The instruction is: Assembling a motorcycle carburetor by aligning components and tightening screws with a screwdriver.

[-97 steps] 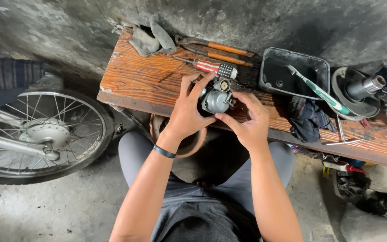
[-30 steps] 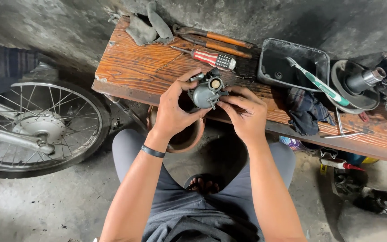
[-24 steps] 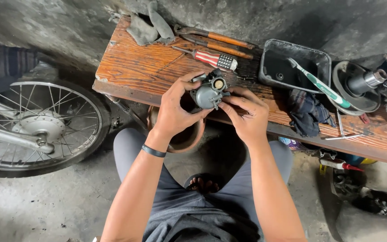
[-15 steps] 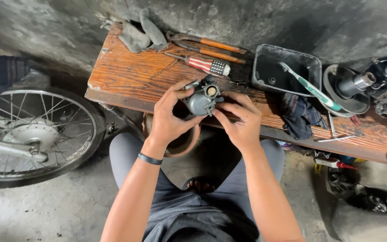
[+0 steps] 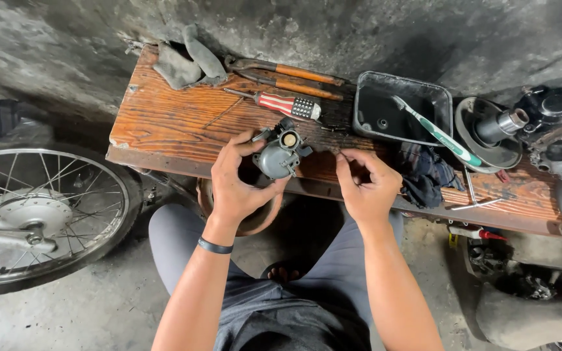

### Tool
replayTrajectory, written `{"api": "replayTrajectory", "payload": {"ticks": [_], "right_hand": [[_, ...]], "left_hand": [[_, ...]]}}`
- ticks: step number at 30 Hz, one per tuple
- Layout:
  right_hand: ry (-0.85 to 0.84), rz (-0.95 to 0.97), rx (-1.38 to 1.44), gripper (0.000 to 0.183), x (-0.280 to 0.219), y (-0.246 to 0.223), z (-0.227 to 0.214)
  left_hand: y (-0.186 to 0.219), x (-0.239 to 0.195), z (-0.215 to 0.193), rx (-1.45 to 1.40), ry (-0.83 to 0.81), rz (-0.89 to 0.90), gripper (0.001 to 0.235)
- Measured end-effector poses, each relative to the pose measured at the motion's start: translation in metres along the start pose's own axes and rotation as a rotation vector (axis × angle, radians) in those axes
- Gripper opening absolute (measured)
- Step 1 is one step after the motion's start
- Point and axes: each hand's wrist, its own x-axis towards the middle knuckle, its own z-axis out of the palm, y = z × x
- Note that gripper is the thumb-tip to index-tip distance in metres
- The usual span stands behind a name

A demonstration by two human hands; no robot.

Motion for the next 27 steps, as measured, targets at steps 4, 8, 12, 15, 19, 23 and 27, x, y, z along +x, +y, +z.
{"api": "replayTrajectory", "payload": {"ticks": [4, 8, 12, 15, 19, 23, 27], "right_hand": [[0.061, 0.007, 0.005, 0.007, -0.002, 0.002, 0.003], [0.165, -0.019, -0.036, 0.006, -0.005, 0.000, 0.001], [0.261, -0.125, -0.047, 0.002, -0.010, 0.005, 0.002], [0.268, -0.120, -0.061, 0.006, -0.017, 0.009, -0.002], [0.282, -0.158, -0.067, 0.003, -0.015, 0.010, 0.003], [0.267, -0.159, -0.020, 0.003, -0.011, 0.006, 0.006], [0.187, -0.174, -0.024, 0.005, -0.007, 0.002, 0.006]], "left_hand": [[0.007, 0.005, 0.002, 0.008, 0.009, -0.024, 0.055], [0.011, 0.011, 0.005, 0.057, -0.030, -0.029, 0.057], [0.011, 0.014, 0.015, 0.152, -0.054, -0.027, 0.059], [0.009, 0.015, 0.019, 0.130, -0.066, -0.044, 0.059], [0.003, 0.012, 0.018, 0.168, -0.060, -0.019, 0.063], [0.001, 0.012, 0.014, 0.134, -0.069, -0.005, 0.057], [0.000, 0.011, 0.010, 0.107, -0.081, 0.005, 0.057]]}}
